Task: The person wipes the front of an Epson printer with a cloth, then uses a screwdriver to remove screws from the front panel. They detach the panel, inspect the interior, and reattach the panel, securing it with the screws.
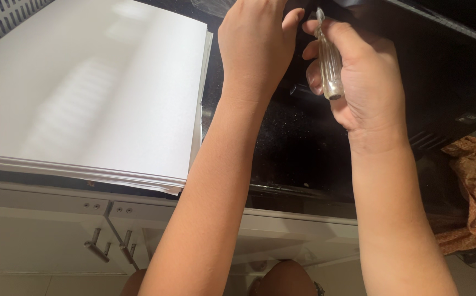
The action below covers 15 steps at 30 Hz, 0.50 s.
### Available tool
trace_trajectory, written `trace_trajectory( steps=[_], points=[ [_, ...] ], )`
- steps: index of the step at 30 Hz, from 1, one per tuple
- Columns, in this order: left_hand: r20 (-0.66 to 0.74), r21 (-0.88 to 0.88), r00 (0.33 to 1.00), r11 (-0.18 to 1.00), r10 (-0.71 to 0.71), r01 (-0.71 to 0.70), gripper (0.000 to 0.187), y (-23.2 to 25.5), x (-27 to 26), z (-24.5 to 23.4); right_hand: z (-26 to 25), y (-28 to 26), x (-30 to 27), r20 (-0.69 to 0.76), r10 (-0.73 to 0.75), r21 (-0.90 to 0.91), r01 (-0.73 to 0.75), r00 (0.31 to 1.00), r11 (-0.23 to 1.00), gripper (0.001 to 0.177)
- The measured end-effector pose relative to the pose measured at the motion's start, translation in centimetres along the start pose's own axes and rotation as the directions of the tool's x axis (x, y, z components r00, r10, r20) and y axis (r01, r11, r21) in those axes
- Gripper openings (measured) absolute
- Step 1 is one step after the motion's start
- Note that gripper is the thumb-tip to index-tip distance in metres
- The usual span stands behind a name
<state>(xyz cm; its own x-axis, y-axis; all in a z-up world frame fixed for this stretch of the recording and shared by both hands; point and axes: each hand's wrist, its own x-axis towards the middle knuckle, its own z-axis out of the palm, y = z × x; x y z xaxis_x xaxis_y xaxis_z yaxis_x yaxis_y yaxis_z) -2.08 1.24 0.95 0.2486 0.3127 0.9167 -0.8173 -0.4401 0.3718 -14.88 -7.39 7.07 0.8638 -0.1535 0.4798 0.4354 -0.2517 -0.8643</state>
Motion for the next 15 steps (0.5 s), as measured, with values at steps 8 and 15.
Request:
trace_trajectory(
  steps=[8,15],
  points=[
    [0.029,-0.001,0.999,0.999,-0.034,0.034,0.021,-0.11,-0.18,0.27,0.13,-0.62,0.02,-0.036,0.030,-0.034,-0.031,0.999,0.999,0.019],
    [0.004,-0.008,1.000,1.000,-0.018,0.018,0.022,-0.08,-0.07,0.22,0.52,-0.41,0.31,-0.059,0.015,-0.102,-0.021,0.998,0.995,0.015]
  ],
)
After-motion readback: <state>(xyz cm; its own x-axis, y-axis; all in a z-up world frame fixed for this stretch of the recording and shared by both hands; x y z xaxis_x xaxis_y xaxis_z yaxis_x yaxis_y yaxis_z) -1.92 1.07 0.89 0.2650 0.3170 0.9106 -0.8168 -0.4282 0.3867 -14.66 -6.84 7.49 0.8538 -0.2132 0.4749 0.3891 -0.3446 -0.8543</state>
